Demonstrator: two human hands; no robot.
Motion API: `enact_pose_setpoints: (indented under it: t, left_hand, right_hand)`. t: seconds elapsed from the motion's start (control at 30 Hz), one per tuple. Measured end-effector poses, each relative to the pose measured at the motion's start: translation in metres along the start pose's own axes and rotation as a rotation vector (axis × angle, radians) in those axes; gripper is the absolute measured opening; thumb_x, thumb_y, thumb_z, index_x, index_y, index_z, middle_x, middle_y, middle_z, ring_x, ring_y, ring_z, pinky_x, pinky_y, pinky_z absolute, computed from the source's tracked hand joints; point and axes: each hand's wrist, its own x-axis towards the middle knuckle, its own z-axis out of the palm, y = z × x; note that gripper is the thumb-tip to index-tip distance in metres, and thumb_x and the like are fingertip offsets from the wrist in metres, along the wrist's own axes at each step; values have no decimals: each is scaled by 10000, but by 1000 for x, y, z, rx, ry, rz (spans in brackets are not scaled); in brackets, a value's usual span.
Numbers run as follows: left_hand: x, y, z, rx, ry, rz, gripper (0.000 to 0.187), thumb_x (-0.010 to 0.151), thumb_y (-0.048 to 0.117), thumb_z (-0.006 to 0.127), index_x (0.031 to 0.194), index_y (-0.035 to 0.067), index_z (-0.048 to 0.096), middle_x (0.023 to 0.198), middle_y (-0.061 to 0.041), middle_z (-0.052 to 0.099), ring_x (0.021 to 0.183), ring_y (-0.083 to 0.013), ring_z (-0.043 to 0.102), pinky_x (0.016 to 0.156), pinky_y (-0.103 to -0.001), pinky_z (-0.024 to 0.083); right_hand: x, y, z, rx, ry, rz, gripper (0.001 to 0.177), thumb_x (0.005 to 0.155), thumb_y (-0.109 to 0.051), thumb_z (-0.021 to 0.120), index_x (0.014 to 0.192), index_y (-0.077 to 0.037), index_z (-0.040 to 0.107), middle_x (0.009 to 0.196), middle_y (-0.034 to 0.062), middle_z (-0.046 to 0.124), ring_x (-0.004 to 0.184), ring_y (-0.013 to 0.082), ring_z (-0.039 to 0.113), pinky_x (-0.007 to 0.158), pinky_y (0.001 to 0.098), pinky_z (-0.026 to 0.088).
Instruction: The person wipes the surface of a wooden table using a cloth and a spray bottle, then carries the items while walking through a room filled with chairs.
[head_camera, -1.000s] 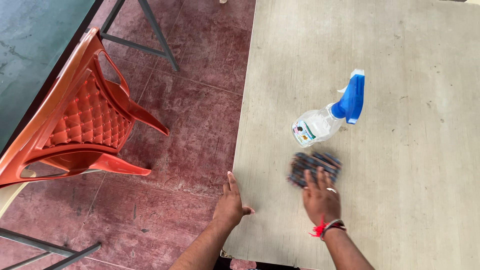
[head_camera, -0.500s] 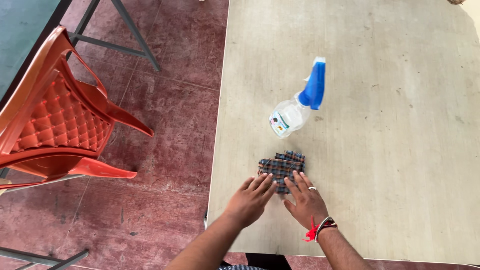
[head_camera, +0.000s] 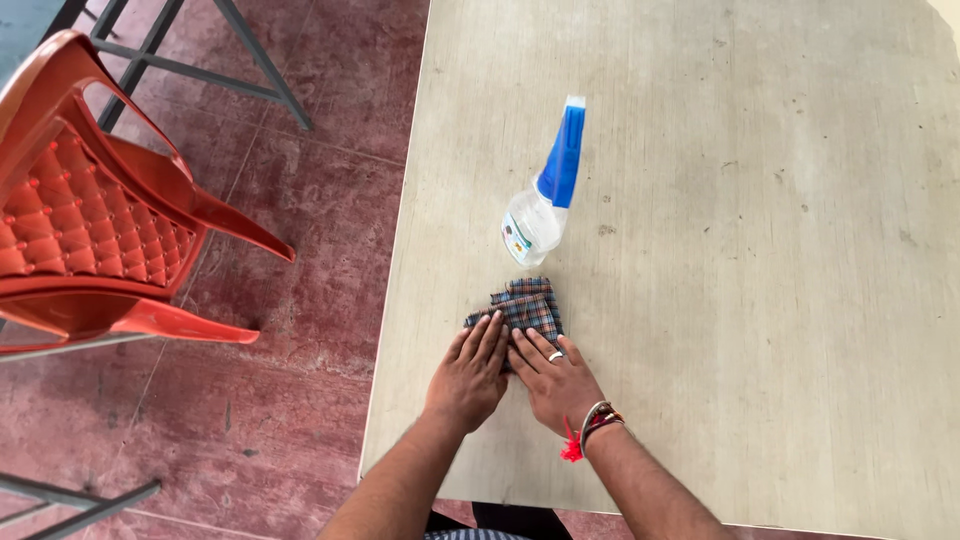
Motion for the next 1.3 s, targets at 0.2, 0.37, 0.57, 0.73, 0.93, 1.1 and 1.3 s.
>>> enact_pose_setpoints:
  t: [0.2, 0.37, 0.57, 0.73, 0.93, 1.1, 1.3]
  left_hand:
    - [40, 34, 5, 135, -11, -2, 656, 1040, 364, 310, 1609, 56, 204, 1714, -100, 101, 1569, -226, 87, 1248, -414, 81]
    - [64, 71, 1, 129, -148, 58, 670, 1056, 439, 273, 1621, 100, 152, 1720, -65, 41, 1573, -208, 38, 1261, -415, 54]
    - [44, 59, 6, 155, -138, 35, 716, 1030, 490, 333, 1629, 153, 132, 1721, -15, 6, 1566, -181, 32, 1255, -409, 68]
    - [7, 8, -6, 168, -156, -12, 733, 1020, 456, 383, 1630, 133, 139, 1721, -16, 17, 1563, -182, 49, 1245, -425, 75]
    - [-11, -12, -7, 186, -117, 66, 705, 1025, 391, 400, 1609, 57, 190, 1716, -100, 80, 1567, -234, 98, 1247, -423, 111]
    - [-4, -19, -2, 190, -28, 114, 646, 1043, 314, 385, 1615, 60, 225, 1726, -99, 106, 1576, -231, 136, 1254, -405, 168]
    - [3, -77, -15, 286, 12, 63, 632, 1017, 256, 383, 1586, 56, 191, 1683, -130, 98, 1521, -258, 127, 1198, -409, 184]
  right_hand:
    - [-13, 28, 3, -1, -35, 110, 617, 892, -245, 543, 1492, -146, 438, 1638, 47, 297, 1501, 198, 271, 1183, 523, 197]
    - [-42, 53, 4, 108, 15, 267, 548, 932, -292, 532, 1460, -154, 491, 1610, 35, 362, 1468, 191, 355, 1170, 490, 265]
    - [-46, 48, 11, 124, 68, 191, 501, 993, -350, 483, 1435, -120, 536, 1573, 71, 427, 1431, 235, 426, 1136, 454, 337]
    - [-20, 12, 7, 69, 39, -25, 539, 994, -348, 475, 1463, -83, 487, 1598, 111, 366, 1445, 256, 357, 1138, 486, 284]
    - [-9, -13, -16, 105, -191, 102, 551, 1003, -361, 469, 1505, -141, 411, 1656, 38, 281, 1525, 198, 264, 1211, 455, 229]
    - [-2, -28, -16, 122, -98, 172, 599, 960, -350, 501, 1512, -142, 395, 1634, 43, 290, 1496, 212, 277, 1197, 481, 210]
    - [51, -48, -23, 124, -134, 121, 613, 967, -310, 491, 1539, -143, 347, 1654, 36, 261, 1518, 211, 250, 1211, 489, 189]
